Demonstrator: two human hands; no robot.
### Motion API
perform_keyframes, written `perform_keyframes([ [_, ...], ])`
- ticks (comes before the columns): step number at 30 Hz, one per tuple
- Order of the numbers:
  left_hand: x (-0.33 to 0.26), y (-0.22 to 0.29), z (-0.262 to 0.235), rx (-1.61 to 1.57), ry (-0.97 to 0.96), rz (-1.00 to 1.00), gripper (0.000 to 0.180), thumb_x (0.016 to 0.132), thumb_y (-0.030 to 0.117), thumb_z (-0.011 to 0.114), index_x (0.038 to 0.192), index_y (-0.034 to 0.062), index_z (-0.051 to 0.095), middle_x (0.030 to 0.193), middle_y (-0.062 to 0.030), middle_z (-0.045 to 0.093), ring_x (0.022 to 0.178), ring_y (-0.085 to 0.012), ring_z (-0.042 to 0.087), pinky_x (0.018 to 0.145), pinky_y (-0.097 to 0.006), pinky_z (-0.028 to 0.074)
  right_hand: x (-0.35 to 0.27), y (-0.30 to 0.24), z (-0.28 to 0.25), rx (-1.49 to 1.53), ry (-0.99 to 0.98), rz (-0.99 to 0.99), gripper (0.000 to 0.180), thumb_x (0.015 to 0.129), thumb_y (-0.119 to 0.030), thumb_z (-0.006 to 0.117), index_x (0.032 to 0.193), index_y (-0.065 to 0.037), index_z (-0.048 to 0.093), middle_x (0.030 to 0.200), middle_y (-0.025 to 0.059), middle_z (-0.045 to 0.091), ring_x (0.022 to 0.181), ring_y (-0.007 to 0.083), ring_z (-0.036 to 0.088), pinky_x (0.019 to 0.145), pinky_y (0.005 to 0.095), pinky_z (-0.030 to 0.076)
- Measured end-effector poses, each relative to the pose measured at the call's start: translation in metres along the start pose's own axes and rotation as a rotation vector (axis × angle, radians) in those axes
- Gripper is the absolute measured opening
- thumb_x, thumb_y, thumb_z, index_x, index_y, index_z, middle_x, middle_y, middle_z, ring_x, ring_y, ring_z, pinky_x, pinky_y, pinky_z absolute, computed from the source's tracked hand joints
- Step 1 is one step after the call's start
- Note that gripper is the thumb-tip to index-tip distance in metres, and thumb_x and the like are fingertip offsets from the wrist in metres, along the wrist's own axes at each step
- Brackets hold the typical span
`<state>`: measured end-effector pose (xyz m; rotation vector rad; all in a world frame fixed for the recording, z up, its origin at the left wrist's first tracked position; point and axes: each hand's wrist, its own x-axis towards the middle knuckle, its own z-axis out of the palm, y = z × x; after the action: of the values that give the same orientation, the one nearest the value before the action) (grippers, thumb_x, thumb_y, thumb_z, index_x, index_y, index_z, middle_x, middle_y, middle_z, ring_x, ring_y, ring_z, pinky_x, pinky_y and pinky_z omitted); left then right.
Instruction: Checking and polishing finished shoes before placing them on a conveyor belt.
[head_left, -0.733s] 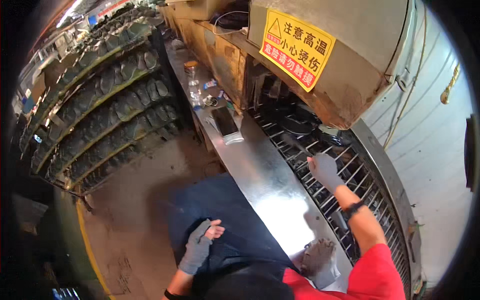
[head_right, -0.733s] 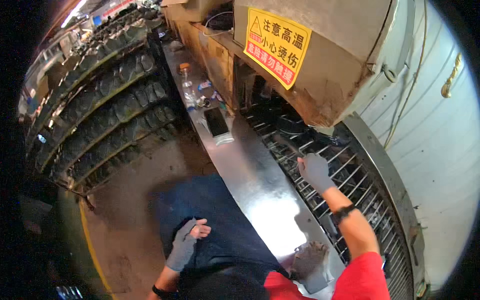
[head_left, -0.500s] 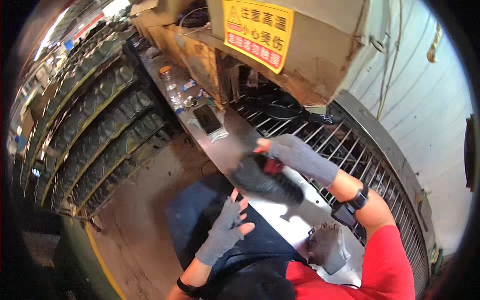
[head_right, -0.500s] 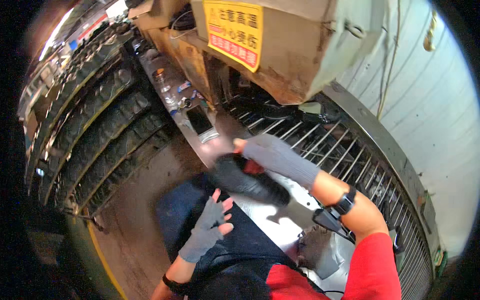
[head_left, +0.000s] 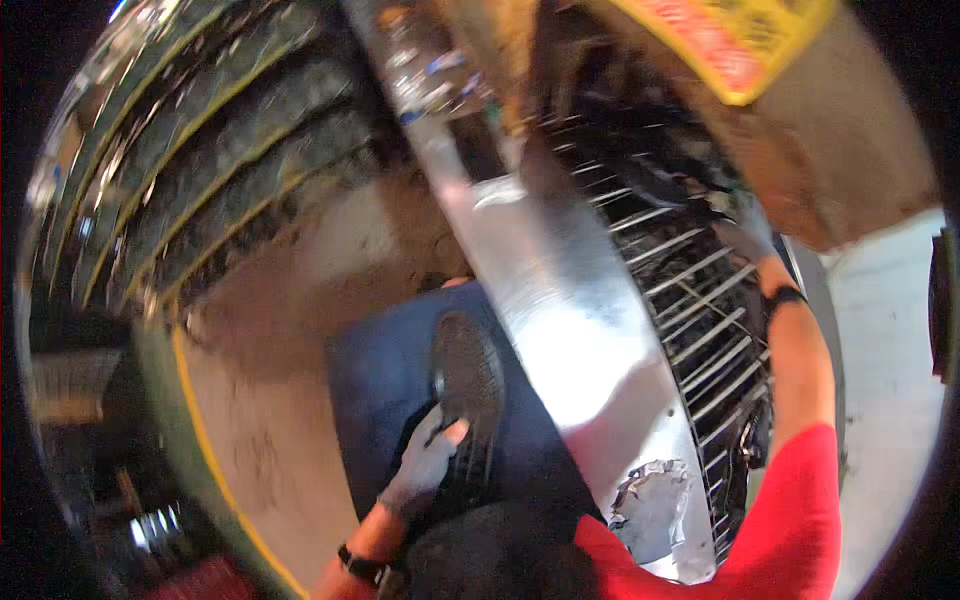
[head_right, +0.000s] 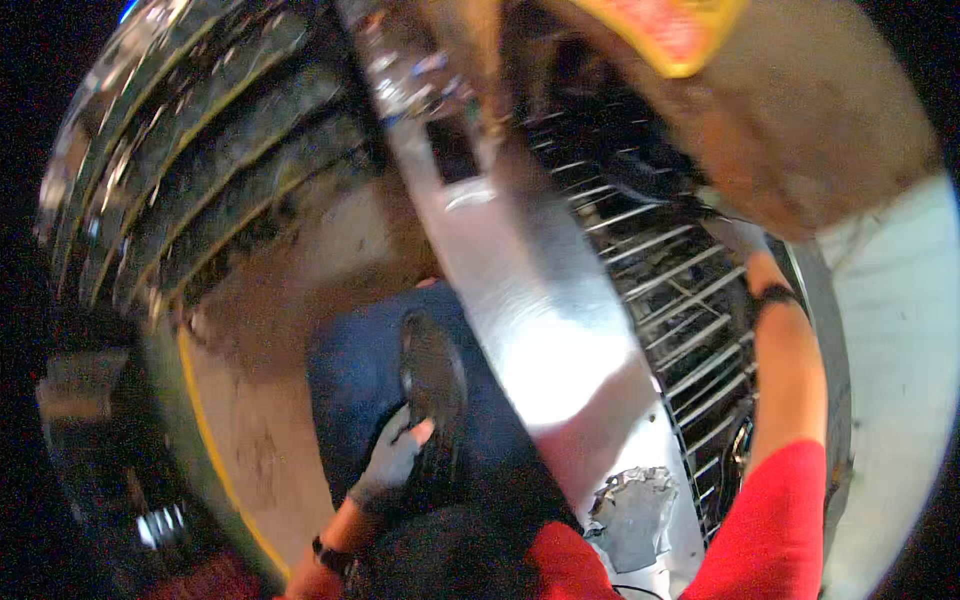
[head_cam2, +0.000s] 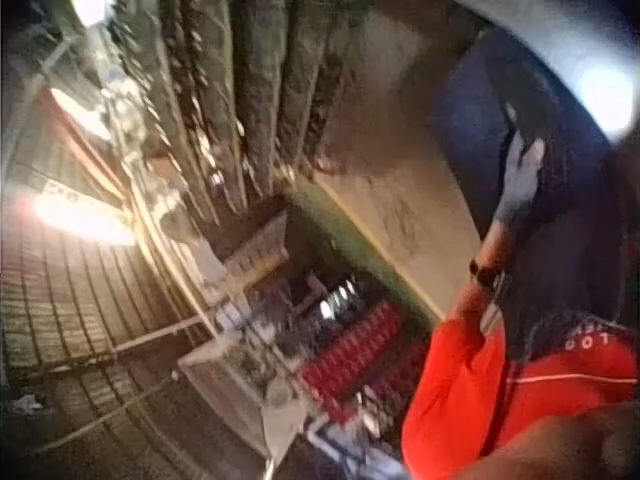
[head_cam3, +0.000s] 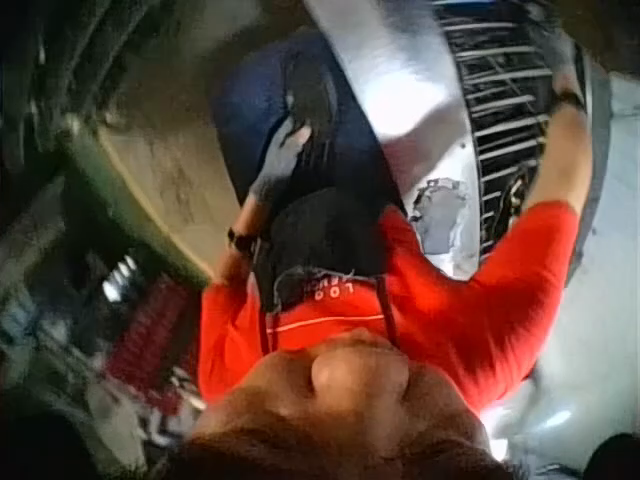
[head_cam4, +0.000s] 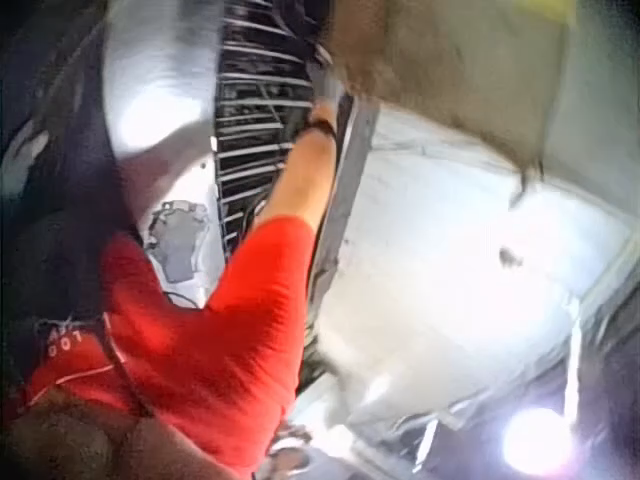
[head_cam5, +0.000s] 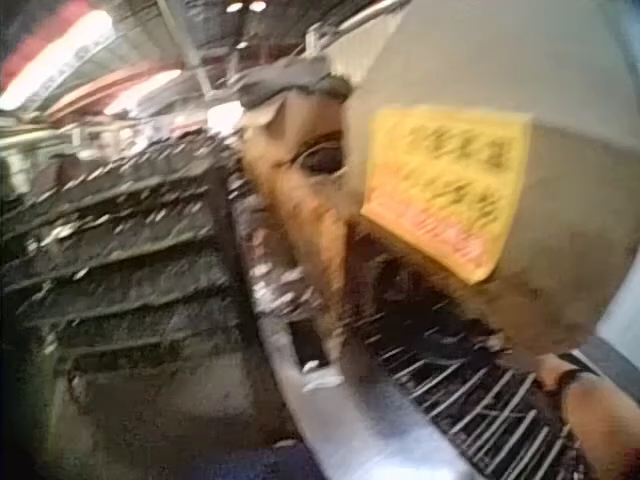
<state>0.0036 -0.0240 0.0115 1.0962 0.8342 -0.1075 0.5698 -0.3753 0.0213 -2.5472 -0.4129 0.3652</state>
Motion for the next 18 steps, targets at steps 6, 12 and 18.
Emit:
perform_keyframes([
  [6, 0.007, 0.01, 0.003, 0.042, -0.024, 0.026, 0.038, 0.107, 0.017, 0.059, 0.142, 0.0027, 0.06, 0.126, -0.0031, 0.068, 0.113, -0.0137, 0.061, 0.103, -0.031, 0.048, -0.031, -0.017, 0.004, -1.011, 0.34, -0.229, 0.094, 0.069, -0.024, 0.092, 0.152, -0.015, 0.049, 0.145, 0.0221, 0.055, 0.137, 0.0443, 0.049, 0.11, 0.0512, 0.046],
  [12, 0.001, 0.023, 0.008, 0.077, 0.056, 0.171, 0.043, 0.103, 0.017, 0.066, 0.143, 0.0031, 0.057, 0.125, -0.0037, 0.066, 0.116, -0.013, 0.059, 0.102, -0.031, 0.049, -0.028, -0.004, 0.003, -0.845, 0.165, -0.114, 0.089, 0.071, -0.033, 0.091, 0.149, -0.014, 0.053, 0.137, 0.0203, 0.063, 0.126, 0.0392, 0.061, 0.104, 0.0481, 0.053],
  [18, 0.039, 0.091, 0.0, 0.743, 0.431, 0.773, 0.041, 0.091, 0.014, 0.079, 0.129, 0.0063, 0.065, 0.125, -0.0165, 0.062, 0.117, -0.0324, 0.065, 0.098, -0.039, 0.054, -0.129, -0.092, 0.017, -0.403, -0.275, -0.042, 0.082, 0.067, -0.041, 0.092, 0.134, -0.004, 0.063, 0.112, 0.0242, 0.076, 0.107, 0.0387, 0.074, 0.092, 0.0457, 0.058],
])
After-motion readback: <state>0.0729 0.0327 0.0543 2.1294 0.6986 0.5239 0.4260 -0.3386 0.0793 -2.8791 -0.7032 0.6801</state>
